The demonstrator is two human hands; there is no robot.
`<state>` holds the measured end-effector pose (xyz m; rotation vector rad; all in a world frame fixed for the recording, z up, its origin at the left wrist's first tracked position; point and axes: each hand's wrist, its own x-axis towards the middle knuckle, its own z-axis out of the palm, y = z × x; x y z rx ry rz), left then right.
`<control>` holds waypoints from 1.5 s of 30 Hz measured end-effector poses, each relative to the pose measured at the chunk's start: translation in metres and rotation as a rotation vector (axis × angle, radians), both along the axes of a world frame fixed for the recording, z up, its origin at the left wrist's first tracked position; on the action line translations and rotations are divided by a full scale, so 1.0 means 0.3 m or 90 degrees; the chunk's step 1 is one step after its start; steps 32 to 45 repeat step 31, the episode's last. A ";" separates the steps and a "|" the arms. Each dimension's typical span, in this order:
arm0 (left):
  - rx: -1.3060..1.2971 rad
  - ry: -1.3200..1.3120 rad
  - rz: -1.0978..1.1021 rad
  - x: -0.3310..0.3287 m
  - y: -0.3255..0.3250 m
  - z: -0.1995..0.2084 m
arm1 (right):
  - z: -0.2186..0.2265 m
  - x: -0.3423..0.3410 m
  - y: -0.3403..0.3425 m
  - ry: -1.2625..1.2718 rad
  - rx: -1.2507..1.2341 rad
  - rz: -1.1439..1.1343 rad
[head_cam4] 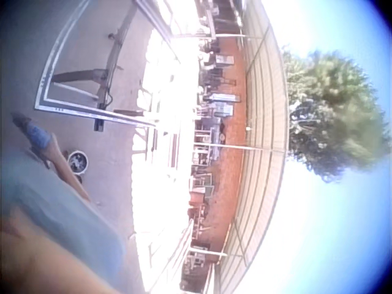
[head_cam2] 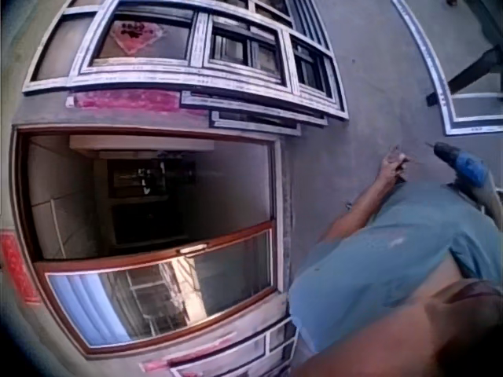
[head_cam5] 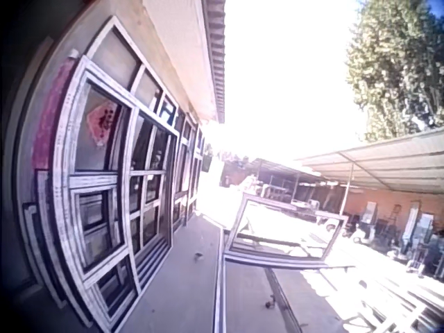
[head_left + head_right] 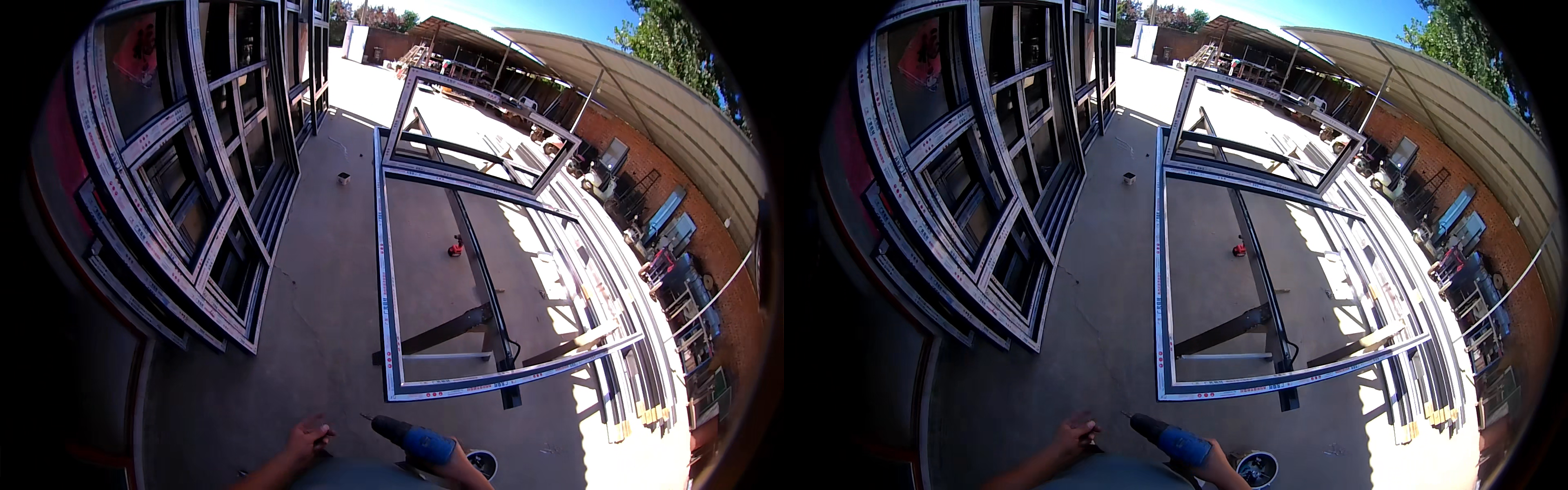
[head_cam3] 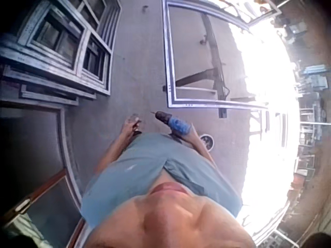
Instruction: The person assembles a large metal window frame by inserting a tool into the corner joints to secure them, moving around the large frame on the ground to reach different sections, and picking up screws and a drill from a bucket.
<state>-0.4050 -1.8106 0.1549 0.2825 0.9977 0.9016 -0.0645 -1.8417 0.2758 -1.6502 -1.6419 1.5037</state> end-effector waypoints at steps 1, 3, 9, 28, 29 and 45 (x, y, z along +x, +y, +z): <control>0.003 0.015 0.025 -0.099 0.050 0.017 | 0.011 -0.093 0.053 0.051 -0.014 -0.014; 0.013 0.004 0.064 -0.229 0.124 0.040 | 0.075 -0.213 0.168 0.051 -0.017 0.026; -0.006 -0.035 0.168 -0.451 0.394 0.168 | 0.038 -0.509 0.512 0.124 0.002 0.100; -0.019 -0.049 0.326 -0.708 1.955 0.356 | -0.015 -0.922 2.259 0.062 0.113 0.314; -0.029 -0.049 0.329 -0.705 2.045 0.352 | -0.009 -0.923 2.341 0.044 0.123 0.310; -0.047 -0.047 0.333 -0.702 2.209 0.334 | -0.007 -0.928 2.495 0.021 0.133 0.307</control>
